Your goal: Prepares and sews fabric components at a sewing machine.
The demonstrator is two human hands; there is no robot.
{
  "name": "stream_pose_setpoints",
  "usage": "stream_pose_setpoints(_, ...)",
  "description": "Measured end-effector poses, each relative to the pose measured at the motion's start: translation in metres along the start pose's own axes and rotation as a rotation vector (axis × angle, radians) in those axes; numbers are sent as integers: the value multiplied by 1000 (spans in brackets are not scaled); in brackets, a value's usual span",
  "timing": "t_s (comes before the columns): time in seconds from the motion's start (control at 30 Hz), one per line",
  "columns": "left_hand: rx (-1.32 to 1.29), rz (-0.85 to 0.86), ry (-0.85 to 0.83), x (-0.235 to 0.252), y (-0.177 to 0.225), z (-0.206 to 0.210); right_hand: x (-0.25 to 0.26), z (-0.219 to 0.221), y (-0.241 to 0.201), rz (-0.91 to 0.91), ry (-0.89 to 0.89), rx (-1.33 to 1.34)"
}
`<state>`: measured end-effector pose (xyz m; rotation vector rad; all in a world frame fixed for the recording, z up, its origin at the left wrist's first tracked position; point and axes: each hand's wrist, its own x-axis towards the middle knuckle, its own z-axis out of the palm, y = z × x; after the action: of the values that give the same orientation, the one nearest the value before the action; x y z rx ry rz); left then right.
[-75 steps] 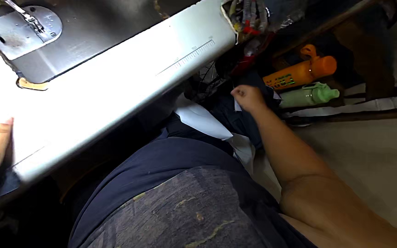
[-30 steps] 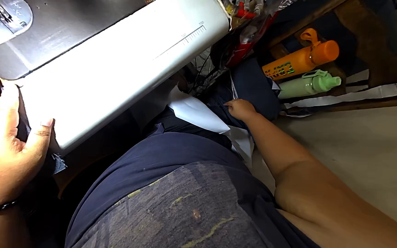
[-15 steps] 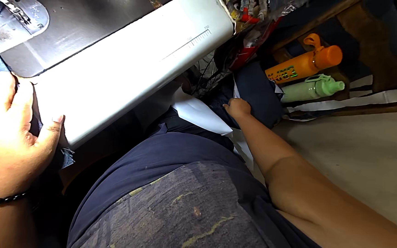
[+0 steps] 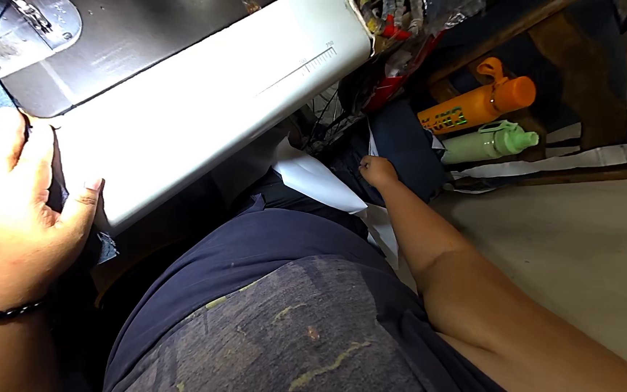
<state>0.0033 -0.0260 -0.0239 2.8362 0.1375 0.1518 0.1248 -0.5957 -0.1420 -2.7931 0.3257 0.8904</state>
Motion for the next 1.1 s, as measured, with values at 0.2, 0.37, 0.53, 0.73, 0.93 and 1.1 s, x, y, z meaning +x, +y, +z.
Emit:
stream_pose_setpoints(0.2,28,1,15,0,3,0,5,-7,14,3,-230,304)
stream_pose_setpoints(0.37,26,0,17,-1,1,1,-4,-15,15,20,-135,344)
stream_pose_setpoints(0.53,7,9,17,-2,-1,1,-17,-27,18,-104,196,291)
stream_pose_setpoints(0.73,109,-88,-44,-5,-6,-9,-27,-89,-23,-385,834,575)
stream_pose_setpoints(0.93,197,-298,-81,49,47,-71,-54,-129,-209,-1020,930,316)
stream_pose_setpoints(1.1,232,-485,-13,108,61,-93,-112,-98,-346,-1218,360,50)
